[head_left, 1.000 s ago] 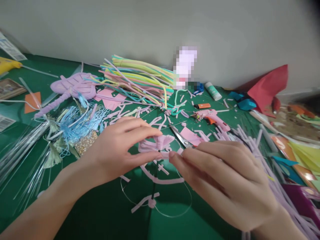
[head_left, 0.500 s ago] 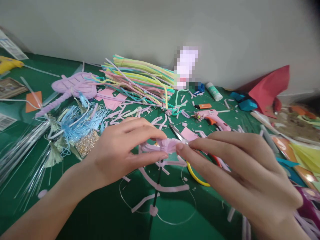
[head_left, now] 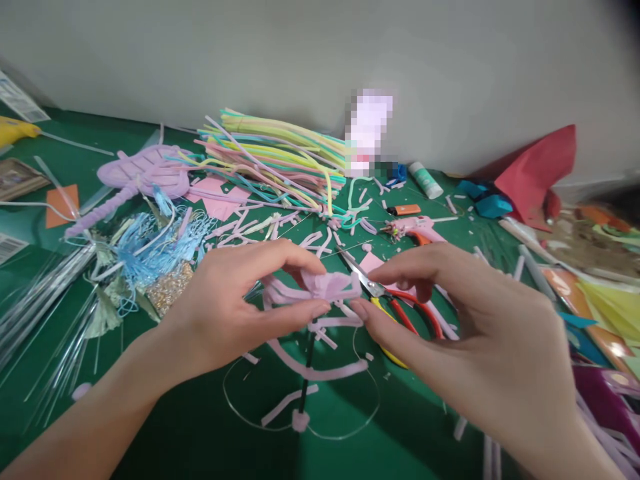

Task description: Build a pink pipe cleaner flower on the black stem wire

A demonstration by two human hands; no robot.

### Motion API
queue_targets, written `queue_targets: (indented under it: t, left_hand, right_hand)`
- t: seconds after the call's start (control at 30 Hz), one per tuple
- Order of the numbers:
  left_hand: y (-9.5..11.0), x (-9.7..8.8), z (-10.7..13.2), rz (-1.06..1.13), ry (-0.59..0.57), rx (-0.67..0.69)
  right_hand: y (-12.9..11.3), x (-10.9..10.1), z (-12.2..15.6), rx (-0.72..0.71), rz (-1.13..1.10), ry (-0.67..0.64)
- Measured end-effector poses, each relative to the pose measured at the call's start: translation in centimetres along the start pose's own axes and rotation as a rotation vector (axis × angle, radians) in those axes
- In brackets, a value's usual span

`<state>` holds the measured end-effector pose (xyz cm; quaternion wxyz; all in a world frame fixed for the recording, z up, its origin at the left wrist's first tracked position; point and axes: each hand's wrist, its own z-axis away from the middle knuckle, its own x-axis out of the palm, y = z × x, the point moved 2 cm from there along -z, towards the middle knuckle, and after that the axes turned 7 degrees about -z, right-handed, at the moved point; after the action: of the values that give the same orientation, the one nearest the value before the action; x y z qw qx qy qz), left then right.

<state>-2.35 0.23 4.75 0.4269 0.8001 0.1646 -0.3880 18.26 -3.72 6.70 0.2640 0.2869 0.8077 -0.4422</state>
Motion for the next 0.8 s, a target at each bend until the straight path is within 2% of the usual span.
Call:
queue_targets:
  t: [0.13,0.37,0.57,0.8]
  left_hand:
    - [0.25,0.17,0.19,0.097,0.007,-0.030]
    - [0.73,0.39,0.36,0.160,0.049,-0.038]
    - [0.90,0.46,0.27,0.189,0.057,-0.039]
    - [1.02,0.46,0.30,0.185,0.039,-0.026]
  right_hand:
    - [-0.09,0.26,-0.07,0.010,-0.055,-0.015]
    - [-0.01,0.66,0.17,0.197,-0.207,-0.019]
    - [0.06,0.82,-0.27,0.232,-0.247,-0.035]
    - [0.03,0.84,-0.75,0.367,-0.427,-0.142]
